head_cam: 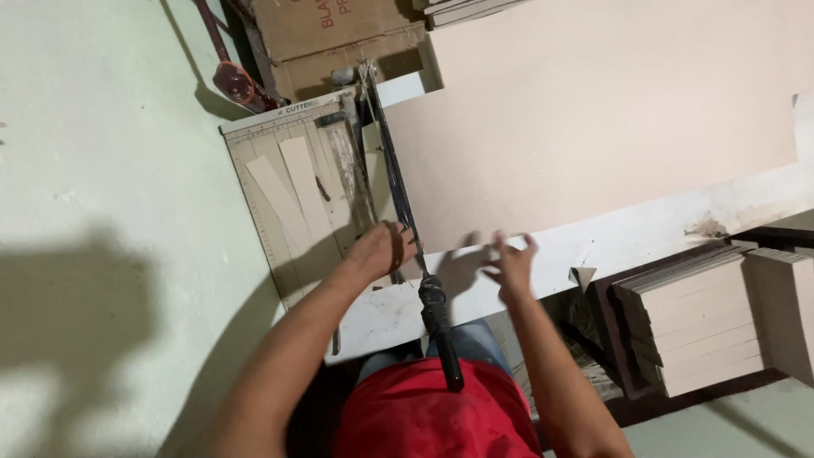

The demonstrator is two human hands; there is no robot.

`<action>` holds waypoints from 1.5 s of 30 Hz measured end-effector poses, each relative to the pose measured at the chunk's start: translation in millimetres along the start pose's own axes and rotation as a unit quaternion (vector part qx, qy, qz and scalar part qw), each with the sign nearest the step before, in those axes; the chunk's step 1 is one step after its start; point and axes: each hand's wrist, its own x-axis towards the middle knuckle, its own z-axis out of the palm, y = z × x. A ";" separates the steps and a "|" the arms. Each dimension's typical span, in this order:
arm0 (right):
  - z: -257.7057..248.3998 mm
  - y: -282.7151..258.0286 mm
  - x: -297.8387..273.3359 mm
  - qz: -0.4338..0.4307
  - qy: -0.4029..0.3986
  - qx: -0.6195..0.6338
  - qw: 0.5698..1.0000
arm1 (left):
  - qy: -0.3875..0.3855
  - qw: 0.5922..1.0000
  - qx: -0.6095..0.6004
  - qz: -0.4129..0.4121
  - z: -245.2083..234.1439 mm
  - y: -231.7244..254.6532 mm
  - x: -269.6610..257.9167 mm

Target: The person uses a manual paper cutter to trim large sheets of paper into smaller rectangular pieces. They align each sheet, pull the cutting lever, and stack the cut pieces on a nearby table.

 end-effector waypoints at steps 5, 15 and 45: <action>-28.0 11.6 45.8 0.056 -0.029 0.226 0.972 | -0.096 0.645 -0.757 0.050 27.4 39.4 -62.2; -8.7 27.9 19.0 0.046 -0.058 0.091 0.993 | -0.202 0.005 -0.969 -0.144 89.1 0.3 -54.6; 69.0 17.0 -148.5 -0.132 -0.182 -0.614 0.757 | -0.336 -0.014 -0.940 -0.053 60.9 0.7 16.3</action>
